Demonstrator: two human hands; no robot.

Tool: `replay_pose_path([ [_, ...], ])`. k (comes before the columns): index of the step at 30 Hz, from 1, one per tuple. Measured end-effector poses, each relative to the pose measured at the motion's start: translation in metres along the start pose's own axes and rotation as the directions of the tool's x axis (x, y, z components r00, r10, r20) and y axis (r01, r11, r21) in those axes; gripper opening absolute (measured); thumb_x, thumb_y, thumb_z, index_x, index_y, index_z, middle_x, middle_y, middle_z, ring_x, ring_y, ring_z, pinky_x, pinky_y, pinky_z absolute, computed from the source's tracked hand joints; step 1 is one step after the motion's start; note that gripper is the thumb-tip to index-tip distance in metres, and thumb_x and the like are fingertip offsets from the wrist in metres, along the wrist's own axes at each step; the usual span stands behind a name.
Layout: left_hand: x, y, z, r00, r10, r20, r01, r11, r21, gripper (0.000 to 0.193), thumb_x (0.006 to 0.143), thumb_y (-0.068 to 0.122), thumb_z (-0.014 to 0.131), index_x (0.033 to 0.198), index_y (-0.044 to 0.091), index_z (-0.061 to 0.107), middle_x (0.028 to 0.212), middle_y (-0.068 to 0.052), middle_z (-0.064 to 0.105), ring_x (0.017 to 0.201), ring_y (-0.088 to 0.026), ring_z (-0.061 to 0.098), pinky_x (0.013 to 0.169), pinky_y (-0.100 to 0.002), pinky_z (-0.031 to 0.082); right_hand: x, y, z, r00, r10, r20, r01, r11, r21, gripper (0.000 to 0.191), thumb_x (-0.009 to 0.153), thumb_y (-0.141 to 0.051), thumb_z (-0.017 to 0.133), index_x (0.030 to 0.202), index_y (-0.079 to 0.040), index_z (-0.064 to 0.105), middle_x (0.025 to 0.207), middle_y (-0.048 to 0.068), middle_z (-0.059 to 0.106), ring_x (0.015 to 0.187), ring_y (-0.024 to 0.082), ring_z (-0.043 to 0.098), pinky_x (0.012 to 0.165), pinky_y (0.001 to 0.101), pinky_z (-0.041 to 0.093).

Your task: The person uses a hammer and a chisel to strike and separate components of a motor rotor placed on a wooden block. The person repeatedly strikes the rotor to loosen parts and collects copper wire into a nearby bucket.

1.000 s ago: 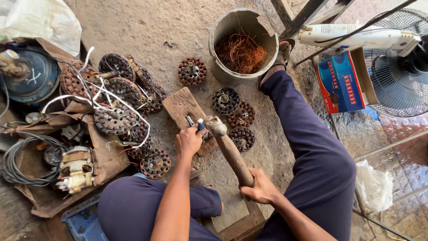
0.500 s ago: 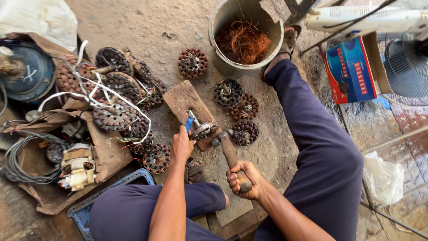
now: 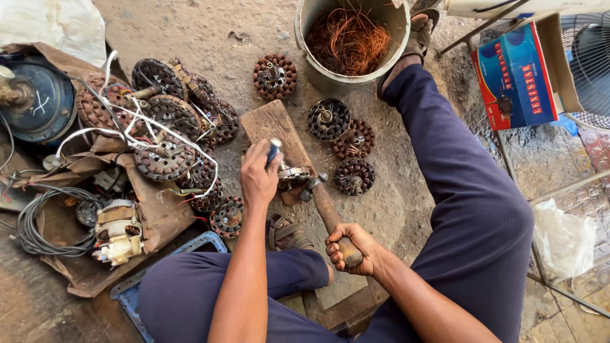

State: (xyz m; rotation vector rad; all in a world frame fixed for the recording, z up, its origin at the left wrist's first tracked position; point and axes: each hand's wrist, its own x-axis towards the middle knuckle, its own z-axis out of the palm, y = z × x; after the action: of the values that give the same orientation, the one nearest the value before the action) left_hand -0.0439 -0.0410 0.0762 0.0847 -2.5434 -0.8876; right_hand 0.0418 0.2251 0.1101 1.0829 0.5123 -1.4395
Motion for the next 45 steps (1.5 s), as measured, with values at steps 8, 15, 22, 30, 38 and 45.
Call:
replay_pose_path([
  [8, 0.006, 0.001, -0.011, 0.708, -0.427, 0.562, 0.629, 0.743, -0.229, 0.02, 0.091, 0.027, 0.074, 0.106, 0.016, 0.079, 0.097, -0.007, 0.081, 0.092, -0.021, 0.079, 0.078, -0.035, 0.059, -0.006, 0.0, 0.001, 1.0, -0.004, 0.019, 0.004, 1.0, 0.013, 0.009, 0.081, -0.016, 0.059, 0.079, -0.01, 0.053, 0.064, 0.0, 0.054, 0.049, 0.013, 0.054, 0.043, 0.0285, 0.047],
  [15, 0.007, 0.005, -0.032, 0.763, -0.377, 0.524, 0.531, 0.828, -0.178, 0.018, 0.085, 0.023, 0.079, 0.101, 0.016, 0.08, 0.09, -0.008, 0.08, 0.083, -0.023, 0.078, 0.074, -0.038, 0.057, -0.012, -0.003, 0.007, 0.999, -0.029, -0.027, 0.029, 1.0, -0.011, 0.009, 0.082, -0.016, 0.06, 0.081, -0.009, 0.056, 0.063, -0.001, 0.056, 0.045, 0.01, 0.053, 0.04, 0.0265, 0.047],
  [22, 0.002, 0.005, -0.021, 0.767, -0.331, 0.549, 0.489, 0.856, -0.168, 0.016, 0.089, 0.024, 0.077, 0.102, 0.017, 0.08, 0.086, -0.01, 0.079, 0.074, -0.024, 0.076, 0.068, -0.039, 0.057, -0.016, -0.005, 0.006, 0.999, -0.034, -0.021, 0.034, 0.999, -0.012, 0.01, 0.083, -0.017, 0.06, 0.082, -0.008, 0.056, 0.062, -0.001, 0.056, 0.045, 0.01, 0.055, 0.04, 0.0261, 0.048],
  [30, -0.014, -0.004, -0.011, 0.888, -0.203, 0.413, 0.284, 0.947, -0.146, 0.016, 0.091, 0.025, 0.08, 0.101, 0.012, 0.081, 0.084, -0.021, 0.074, 0.077, -0.039, 0.072, 0.066, -0.046, 0.055, -0.044, 0.005, 0.03, 0.952, -0.272, -0.144, 0.205, 0.911, -0.359, 0.015, 0.084, -0.016, 0.059, 0.089, -0.002, 0.058, 0.061, 0.007, 0.057, 0.042, 0.017, 0.056, 0.037, 0.0333, 0.048],
  [38, -0.016, 0.0, 0.0, 0.88, -0.154, 0.449, 0.304, 0.909, -0.285, 0.033, 0.089, 0.019, 0.074, 0.121, 0.017, 0.074, 0.093, -0.02, 0.074, 0.089, -0.036, 0.076, 0.07, -0.043, 0.059, -0.222, 0.036, 0.098, 0.821, -0.544, 0.174, 0.481, 0.495, -0.724, 0.032, 0.075, -0.009, 0.076, 0.097, -0.006, 0.054, 0.065, 0.012, 0.065, 0.044, 0.022, 0.065, 0.039, 0.0347, 0.05],
  [45, -0.022, -0.005, 0.021, 0.762, -0.208, 0.613, 0.322, 0.943, -0.08, 0.042, 0.093, 0.008, 0.058, 0.131, 0.02, 0.068, 0.075, -0.018, 0.074, 0.063, -0.033, 0.075, 0.057, -0.044, 0.062, -0.153, 0.03, 0.106, 0.725, -0.682, 0.095, 0.343, 0.237, -0.909, 0.018, 0.075, -0.011, 0.073, 0.084, 0.001, 0.062, 0.061, 0.009, 0.065, 0.047, 0.015, 0.06, 0.043, 0.0302, 0.047],
])
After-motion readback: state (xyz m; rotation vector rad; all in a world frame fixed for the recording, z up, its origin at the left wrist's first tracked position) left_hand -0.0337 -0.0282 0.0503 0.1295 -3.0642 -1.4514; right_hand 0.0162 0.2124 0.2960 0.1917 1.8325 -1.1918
